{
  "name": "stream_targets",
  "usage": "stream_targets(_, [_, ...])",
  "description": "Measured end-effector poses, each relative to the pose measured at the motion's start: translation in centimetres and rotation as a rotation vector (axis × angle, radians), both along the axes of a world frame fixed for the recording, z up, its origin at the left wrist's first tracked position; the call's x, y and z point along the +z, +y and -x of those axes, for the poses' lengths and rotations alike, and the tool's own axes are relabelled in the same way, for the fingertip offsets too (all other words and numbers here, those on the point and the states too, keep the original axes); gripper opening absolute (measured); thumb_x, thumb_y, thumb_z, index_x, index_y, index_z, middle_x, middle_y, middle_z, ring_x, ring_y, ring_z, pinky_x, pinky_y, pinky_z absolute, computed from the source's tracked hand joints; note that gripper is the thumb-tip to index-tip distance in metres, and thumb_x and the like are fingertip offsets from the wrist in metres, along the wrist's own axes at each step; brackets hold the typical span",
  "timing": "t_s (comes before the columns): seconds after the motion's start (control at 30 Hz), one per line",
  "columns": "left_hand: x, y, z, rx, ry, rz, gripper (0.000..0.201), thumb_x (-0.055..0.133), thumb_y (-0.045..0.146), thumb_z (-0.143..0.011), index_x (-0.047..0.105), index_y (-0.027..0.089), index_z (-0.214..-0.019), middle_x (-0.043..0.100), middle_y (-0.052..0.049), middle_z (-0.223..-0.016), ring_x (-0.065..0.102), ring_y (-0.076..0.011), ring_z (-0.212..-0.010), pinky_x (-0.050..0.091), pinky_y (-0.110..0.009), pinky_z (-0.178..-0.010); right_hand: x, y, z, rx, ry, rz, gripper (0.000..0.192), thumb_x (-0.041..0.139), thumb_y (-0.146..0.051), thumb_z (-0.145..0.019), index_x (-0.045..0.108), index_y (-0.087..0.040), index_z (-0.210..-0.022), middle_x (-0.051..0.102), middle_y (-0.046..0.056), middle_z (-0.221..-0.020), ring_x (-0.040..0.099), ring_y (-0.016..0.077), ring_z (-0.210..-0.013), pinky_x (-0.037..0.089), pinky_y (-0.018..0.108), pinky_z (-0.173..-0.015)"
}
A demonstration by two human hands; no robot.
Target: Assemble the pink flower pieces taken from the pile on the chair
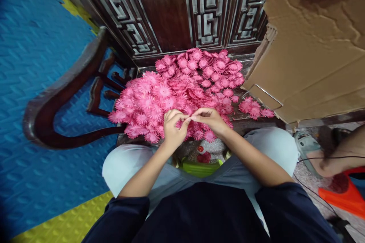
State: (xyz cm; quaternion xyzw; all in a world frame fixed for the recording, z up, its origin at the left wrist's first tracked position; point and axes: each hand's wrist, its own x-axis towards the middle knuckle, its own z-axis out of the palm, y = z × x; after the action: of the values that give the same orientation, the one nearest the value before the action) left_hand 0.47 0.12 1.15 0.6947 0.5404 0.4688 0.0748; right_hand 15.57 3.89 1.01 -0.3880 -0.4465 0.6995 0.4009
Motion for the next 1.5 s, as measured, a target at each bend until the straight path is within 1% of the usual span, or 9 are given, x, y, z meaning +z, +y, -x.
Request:
stream_targets(0.17, [0.2,0.0,0.1,-0.046,-0.054,0.071,0.013,0.058,0.024,-0.081,0.059,0.019,-0.069,0.055,0.001,-0.067,0.05,-0.0141,-0.069,0.036,-0.029,-0.068,0.0,0.0,0.0,0.016,-0.014,-0.005,0.017,0.08,-0.03,-0.056,0.07,-0.021,-0.065,0.063,-0.003,-0.065,0.053,0.0098,-0.064,0.041,0.026,-0.069])
stream_targets(0.47, [0.5,0.2,-0.1,-0.081,-0.309,0.231,0.013,0.052,0.026,-0.084,0.056,0.02,-0.073,0.05,0.001,-0.069,0.048,-0.0124,-0.067,0.041,-0.026,-0.065,0.5,-0.1,0.1,0.028,-0.053,-0.017,0.016,0.08,-0.031,-0.058,0.069,-0.021,-0.065,0.064,-0.002,-0.067,0.053,0.0108,-0.065,0.042,0.028,-0.072])
stream_targets(0.7, [0.1,0.7,0.4,0.019,-0.308,0.094,0.021,0.041,0.034,-0.09,0.046,0.02,-0.075,0.046,-0.001,-0.072,0.046,-0.0134,-0.071,0.04,-0.026,-0.066,0.5,0.3,0.1,-0.08,0.067,0.077,0.023,0.079,-0.037,-0.058,0.065,-0.02,-0.066,0.057,-0.004,-0.064,0.052,0.0097,-0.062,0.041,0.025,-0.068])
stream_targets(0.83, [0.0,1.1,1.6,0.192,-0.359,-0.032,0.022,0.035,0.035,-0.092,0.045,0.02,-0.08,0.046,-0.001,-0.074,0.046,-0.0135,-0.071,0.038,-0.027,-0.067,-0.1,1.1,-0.6,-0.153,0.124,0.168,0.027,0.08,-0.038,-0.055,0.062,-0.021,-0.065,0.054,-0.004,-0.06,0.05,0.0099,-0.06,0.041,0.026,-0.066])
stream_targets(0.9, [0.2,1.5,2.7,0.298,-0.275,-0.068,0.022,0.038,0.036,-0.091,0.05,0.02,-0.082,0.049,-0.002,-0.074,0.046,-0.0143,-0.071,0.037,-0.029,-0.069,-0.3,1.4,-0.9,-0.189,0.114,0.178,0.027,0.08,-0.038,-0.055,0.061,-0.022,-0.068,0.054,-0.004,-0.06,0.05,0.0106,-0.06,0.042,0.027,-0.067])
stream_targets(1.03, [0.0,2.9,4.7,0.44,0.07,-0.049,0.018,0.056,0.04,-0.082,0.065,0.023,-0.081,0.056,-0.004,-0.074,0.047,-0.0187,-0.077,0.029,-0.035,-0.075,-0.4,1.5,-0.9,-0.206,0.118,0.191,0.026,0.08,-0.036,-0.055,0.063,-0.023,-0.07,0.055,-0.005,-0.06,0.05,0.0103,-0.06,0.042,0.027,-0.069])
stream_targets(1.13, [-0.3,3.4,5.2,0.427,0.168,-0.012,0.017,0.06,0.041,-0.08,0.069,0.027,-0.081,0.059,-0.005,-0.079,0.047,-0.0208,-0.08,0.027,-0.036,-0.074,-0.5,1.3,-0.6,-0.199,0.113,0.206,0.026,0.08,-0.036,-0.055,0.063,-0.023,-0.07,0.056,-0.005,-0.061,0.05,0.0101,-0.06,0.041,0.027,-0.067])
stream_targets(1.3, [-0.3,2.8,4.3,0.388,0.147,-0.029,0.016,0.06,0.04,-0.08,0.07,0.027,-0.082,0.06,-0.004,-0.078,0.048,-0.0204,-0.08,0.027,-0.035,-0.074,-0.7,1.1,-0.5,-0.168,0.04,0.2,0.024,0.078,-0.035,-0.057,0.064,-0.022,-0.071,0.059,-0.004,-0.065,0.051,0.0101,-0.06,0.04,0.028,-0.066])
stream_targets(1.5, [-0.6,2.3,3.3,0.35,0.177,-0.056,0.017,0.062,0.041,-0.078,0.071,0.028,-0.084,0.061,-0.005,-0.079,0.047,-0.0199,-0.077,0.027,-0.034,-0.07,-0.1,0.8,-0.2,-0.157,0.049,0.195,0.025,0.08,-0.034,-0.054,0.067,-0.02,-0.07,0.061,-0.004,-0.068,0.052,0.0091,-0.062,0.039,0.026,-0.065])
